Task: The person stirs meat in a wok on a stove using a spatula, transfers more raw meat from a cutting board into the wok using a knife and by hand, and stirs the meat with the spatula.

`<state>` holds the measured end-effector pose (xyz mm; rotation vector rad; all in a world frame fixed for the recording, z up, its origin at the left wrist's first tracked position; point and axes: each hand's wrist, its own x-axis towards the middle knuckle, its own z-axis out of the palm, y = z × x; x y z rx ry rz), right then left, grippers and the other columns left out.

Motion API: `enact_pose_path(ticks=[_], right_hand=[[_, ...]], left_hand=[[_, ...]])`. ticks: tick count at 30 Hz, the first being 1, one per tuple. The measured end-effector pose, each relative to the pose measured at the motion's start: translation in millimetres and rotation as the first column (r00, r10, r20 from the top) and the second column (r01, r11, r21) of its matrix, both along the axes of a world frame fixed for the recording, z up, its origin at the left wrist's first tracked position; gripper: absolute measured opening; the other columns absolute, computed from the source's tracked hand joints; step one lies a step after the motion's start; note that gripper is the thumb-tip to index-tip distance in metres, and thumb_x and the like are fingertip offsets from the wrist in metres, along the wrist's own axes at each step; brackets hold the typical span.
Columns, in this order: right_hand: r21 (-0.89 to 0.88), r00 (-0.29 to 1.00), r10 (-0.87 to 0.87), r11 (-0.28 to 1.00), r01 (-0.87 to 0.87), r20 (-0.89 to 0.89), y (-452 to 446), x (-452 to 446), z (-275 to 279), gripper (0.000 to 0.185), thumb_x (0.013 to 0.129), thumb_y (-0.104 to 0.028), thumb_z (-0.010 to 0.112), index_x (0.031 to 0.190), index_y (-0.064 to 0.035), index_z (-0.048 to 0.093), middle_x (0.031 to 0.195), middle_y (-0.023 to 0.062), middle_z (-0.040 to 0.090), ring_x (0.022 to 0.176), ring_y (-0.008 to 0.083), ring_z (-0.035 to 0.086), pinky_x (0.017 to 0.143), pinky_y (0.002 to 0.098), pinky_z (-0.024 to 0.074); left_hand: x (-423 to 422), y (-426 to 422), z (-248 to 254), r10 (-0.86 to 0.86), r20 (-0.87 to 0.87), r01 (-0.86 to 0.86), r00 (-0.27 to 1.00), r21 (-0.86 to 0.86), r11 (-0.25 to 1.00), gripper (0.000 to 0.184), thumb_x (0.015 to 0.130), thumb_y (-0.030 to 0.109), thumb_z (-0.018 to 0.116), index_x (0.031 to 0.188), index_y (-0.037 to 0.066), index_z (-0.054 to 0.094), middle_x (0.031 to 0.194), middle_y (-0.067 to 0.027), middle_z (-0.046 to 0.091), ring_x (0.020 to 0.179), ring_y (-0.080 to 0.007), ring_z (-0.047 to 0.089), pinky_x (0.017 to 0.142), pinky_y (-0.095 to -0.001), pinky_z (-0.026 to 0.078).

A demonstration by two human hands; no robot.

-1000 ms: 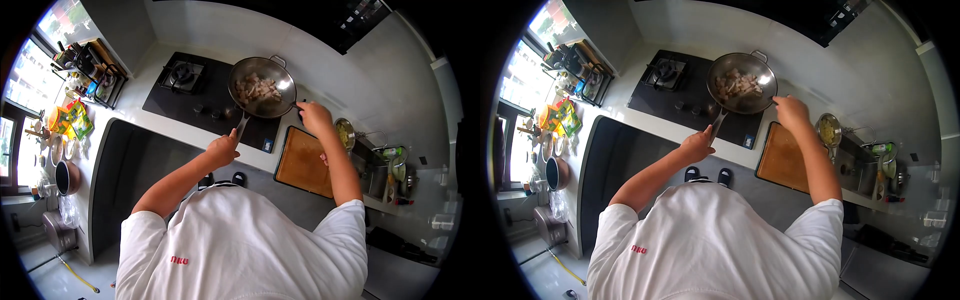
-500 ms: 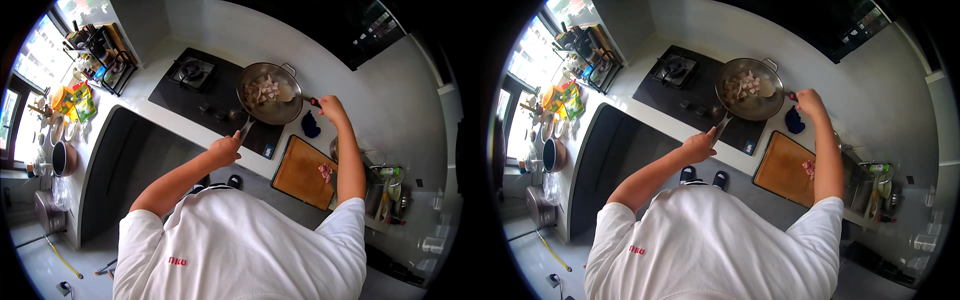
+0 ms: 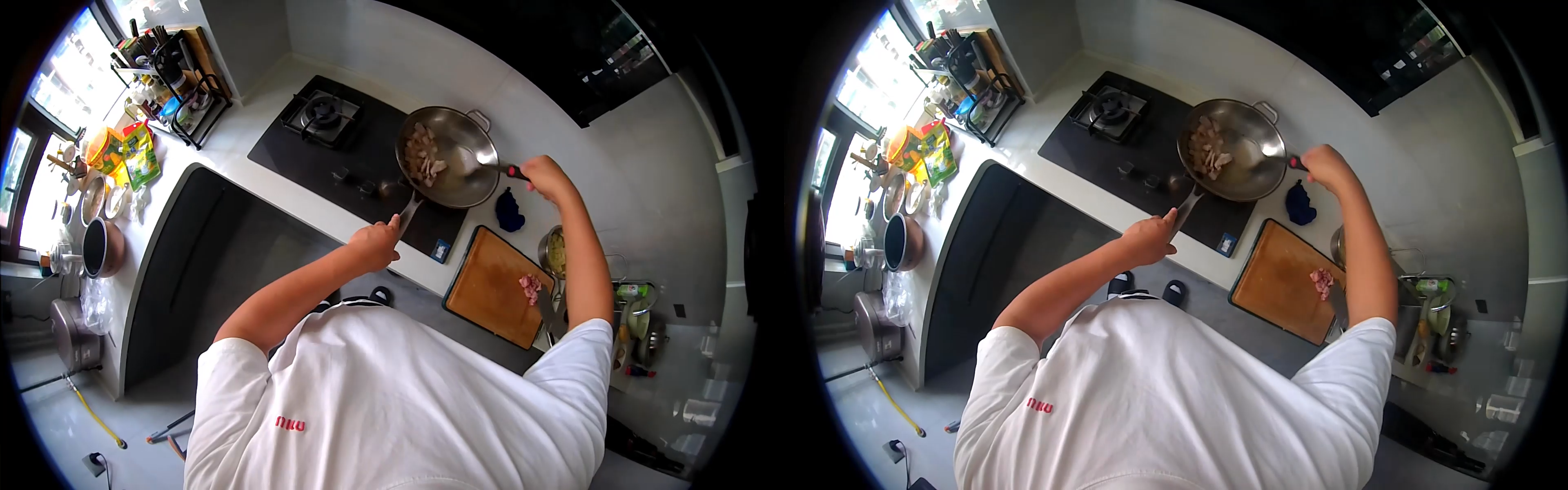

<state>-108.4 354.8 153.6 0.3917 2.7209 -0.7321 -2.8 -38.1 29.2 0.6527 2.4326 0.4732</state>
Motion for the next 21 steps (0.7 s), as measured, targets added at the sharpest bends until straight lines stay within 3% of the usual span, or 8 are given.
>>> enact_pose_path(ticks=[5,9,12,13,16,17,18,21], right_hand=[[-0.219,0.867,-0.279,0.894,0.392,0.412,-8.0,34.8,3.7,0.012,0.100,-0.019,0.057,0.094,-0.0095,0.062,0.067,0.0040,0.055,0.043,0.0080,0.031,0.039,0.0273,0.0218],[-0.592,0.776,-0.410,0.502,0.631,0.479,-53.0,47.9,-79.5,0.017,0.105,-0.022,0.056,0.098,-0.0090,0.050,0.072,0.0040,0.054,0.046,0.0087,0.035,0.039,0.0273,0.0247],[-0.758,0.740,-0.512,0.236,0.609,0.435,-76.6,49.3,-120.4,0.018,0.106,-0.023,0.058,0.101,-0.0076,0.049,0.077,0.0073,0.056,0.051,0.0107,0.040,0.045,0.0285,0.0326],[-0.780,0.747,-0.541,0.240,0.578,0.387,-77.8,50.4,-121.4,0.018,0.105,-0.023,0.060,0.101,-0.0071,0.053,0.074,0.0041,0.054,0.051,0.0104,0.040,0.045,0.0286,0.0339],[-0.646,0.950,-0.303,0.709,0.282,0.082,-55.0,52.2,-104.3,0.024,0.103,-0.024,0.064,0.110,-0.0018,0.065,0.075,0.0042,0.059,0.053,0.0124,0.048,0.049,0.0312,0.0418],[-0.340,0.969,-0.188,0.932,0.125,-0.160,-47.3,51.2,-102.4,0.036,0.099,-0.025,0.068,0.123,0.0029,0.069,0.078,0.0071,0.066,0.059,0.0136,0.058,0.058,0.0328,0.0503],[-0.128,0.982,-0.064,0.991,0.042,-0.179,-47.3,51.1,-79.1,0.044,0.097,-0.025,0.069,0.130,0.0043,0.066,0.090,0.0176,0.074,0.077,0.0254,0.072,0.075,0.0382,0.0563],[0.329,0.893,0.274,0.932,-0.155,-0.357,-21.2,46.4,-44.9,0.037,0.095,-0.022,0.068,0.124,0.0017,0.070,0.106,0.0248,0.073,0.102,0.0425,0.069,0.090,0.0476,0.0544]], left_hand=[[0.7,-0.1,-3.3,0.021,0.006,-0.021,1.000,0.032,0.999,0.095,0.089,0.033,0.078,0.161,0.002,0.025,0.124,-0.0226,0.064,0.113,-0.0389,0.066,0.096,-0.0451,0.054],[0.0,-1.1,-2.7,0.016,0.016,-0.017,1.000,0.034,0.999,0.095,0.089,0.033,0.078,0.162,0.002,0.025,0.124,-0.0218,0.064,0.113,-0.0383,0.067,0.095,-0.0451,0.054],[-1.0,-0.2,-0.6,0.023,0.028,-0.024,0.999,0.032,0.999,0.095,0.089,0.033,0.078,0.161,0.001,0.025,0.123,-0.0217,0.064,0.112,-0.0384,0.067,0.095,-0.0452,0.054],[-0.9,-0.3,0.2,0.024,0.032,-0.025,0.999,0.028,0.999,0.095,0.089,0.033,0.078,0.161,0.001,0.024,0.123,-0.0217,0.064,0.112,-0.0385,0.067,0.095,-0.0453,0.054],[-0.3,-1.3,-5.1,0.019,0.007,-0.019,1.000,0.060,0.998,0.095,0.089,0.033,0.078,0.161,0.001,0.024,0.123,-0.0219,0.064,0.112,-0.0390,0.067,0.095,-0.0455,0.054],[-0.7,-0.8,-5.9,0.019,0.010,-0.020,1.000,0.049,0.999,0.096,0.089,0.033,0.078,0.161,0.001,0.024,0.123,-0.0218,0.064,0.112,-0.0390,0.067,0.095,-0.0455,0.054],[-0.9,0.0,-4.7,0.020,0.015,-0.021,1.000,0.040,0.999,0.096,0.089,0.033,0.078,0.162,0.001,0.024,0.123,-0.0218,0.064,0.112,-0.0390,0.066,0.095,-0.0455,0.054],[-1.3,0.2,-0.5,0.019,0.022,-0.019,1.000,0.027,0.999,0.096,0.089,0.033,0.078,0.162,0.001,0.023,0.123,-0.0219,0.064,0.112,-0.0391,0.066,0.095,-0.0456,0.054]])
